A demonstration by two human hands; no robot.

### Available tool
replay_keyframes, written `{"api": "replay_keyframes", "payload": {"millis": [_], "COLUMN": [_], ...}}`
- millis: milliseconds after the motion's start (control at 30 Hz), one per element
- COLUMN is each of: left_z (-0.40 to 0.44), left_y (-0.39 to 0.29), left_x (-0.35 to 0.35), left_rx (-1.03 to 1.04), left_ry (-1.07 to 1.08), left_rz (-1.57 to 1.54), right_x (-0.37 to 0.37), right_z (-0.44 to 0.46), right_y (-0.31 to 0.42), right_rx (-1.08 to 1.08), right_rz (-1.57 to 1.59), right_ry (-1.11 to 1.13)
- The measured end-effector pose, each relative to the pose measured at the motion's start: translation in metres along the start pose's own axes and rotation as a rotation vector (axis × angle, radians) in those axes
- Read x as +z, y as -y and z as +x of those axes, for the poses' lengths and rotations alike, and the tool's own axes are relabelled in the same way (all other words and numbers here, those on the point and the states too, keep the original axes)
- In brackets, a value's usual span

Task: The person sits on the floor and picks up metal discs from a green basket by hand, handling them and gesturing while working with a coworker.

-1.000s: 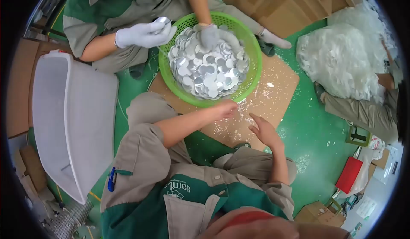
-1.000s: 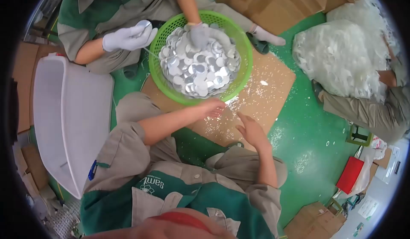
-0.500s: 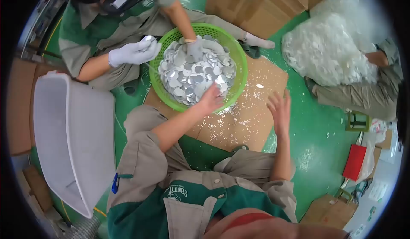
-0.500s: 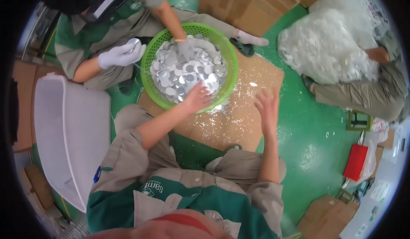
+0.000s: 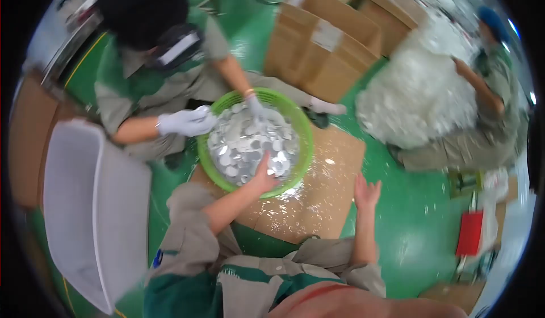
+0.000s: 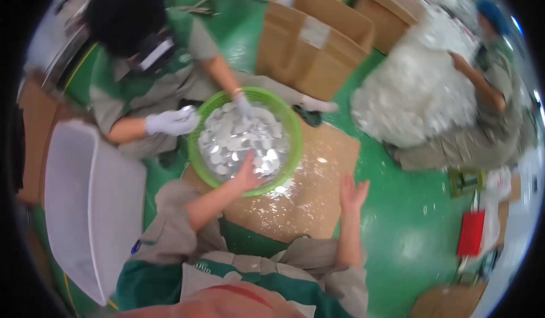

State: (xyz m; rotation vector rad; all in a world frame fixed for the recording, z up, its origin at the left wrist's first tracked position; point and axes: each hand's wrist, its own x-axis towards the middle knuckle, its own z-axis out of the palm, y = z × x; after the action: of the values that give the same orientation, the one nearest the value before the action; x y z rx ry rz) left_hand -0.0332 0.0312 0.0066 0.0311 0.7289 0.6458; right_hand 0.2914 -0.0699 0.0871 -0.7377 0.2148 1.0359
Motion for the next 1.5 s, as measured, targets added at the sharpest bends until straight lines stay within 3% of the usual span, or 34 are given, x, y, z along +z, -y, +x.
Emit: {"api": "replay_keyframes", "payload": {"millis": [33, 67, 100, 167, 267, 367, 467, 767, 867, 967, 1200, 1300, 1433, 1500], "left_z": [-0.001, -0.011, -0.004, 0.013, 0.03, 0.009, 0.008, 0.001, 0.003, 0.004, -0.001, 0.009, 0.007, 0.006], "left_y": [0.0, -0.005, -0.003, 0.006, 0.009, 0.015, 0.014, 0.019, 0.022, 0.027, 0.028, 0.034, 0.038, 0.04], "left_x": [-0.002, 0.009, 0.013, -0.002, -0.021, -0.007, -0.005, 0.008, 0.006, 0.008, 0.009, 0.002, -0.001, 0.004], "left_rx": [0.02, 0.01, 0.047, 0.094, -0.032, -0.015, -0.034, -0.089, -0.103, -0.047, -0.053, -0.059, -0.082, -0.121], "left_ry": [0.132, -0.074, -0.378, -0.414, -0.282, -0.407, -0.359, -0.278, -0.257, -0.313, -0.267, -0.235, -0.135, -0.099], "left_rz": [-0.042, -0.045, -0.075, -0.089, 0.096, 0.245, 0.317, 0.363, 0.344, 0.357, 0.349, 0.292, 0.17, 0.199], "right_x": [-0.03, -0.048, -0.026, -0.007, -0.005, 0.005, -0.002, -0.005, -0.001, 0.021, 0.033, 0.043, 0.025, 0.003], "right_z": [0.019, 0.046, 0.039, 0.016, 0.017, 0.008, 0.01, 0.002, 0.002, -0.024, -0.041, -0.054, -0.061, -0.057], "right_y": [0.013, 0.014, 0.006, -0.008, 0.0, -0.019, -0.018, -0.033, -0.036, -0.054, -0.067, -0.073, -0.081, -0.07], "right_rx": [0.045, 0.113, 0.12, 0.118, 0.033, 0.073, 0.096, 0.145, 0.255, 0.128, 0.174, 0.104, -0.206, -0.021], "right_rz": [0.002, 0.006, -0.026, -0.112, -0.154, -0.218, -0.237, -0.382, -0.472, -0.726, -1.013, -1.436, -2.171, -2.39], "right_ry": [0.12, 0.245, 0.196, 0.06, -0.032, -0.026, -0.013, 0.002, 0.135, 0.244, 0.348, 0.42, 0.854, 0.96]}}
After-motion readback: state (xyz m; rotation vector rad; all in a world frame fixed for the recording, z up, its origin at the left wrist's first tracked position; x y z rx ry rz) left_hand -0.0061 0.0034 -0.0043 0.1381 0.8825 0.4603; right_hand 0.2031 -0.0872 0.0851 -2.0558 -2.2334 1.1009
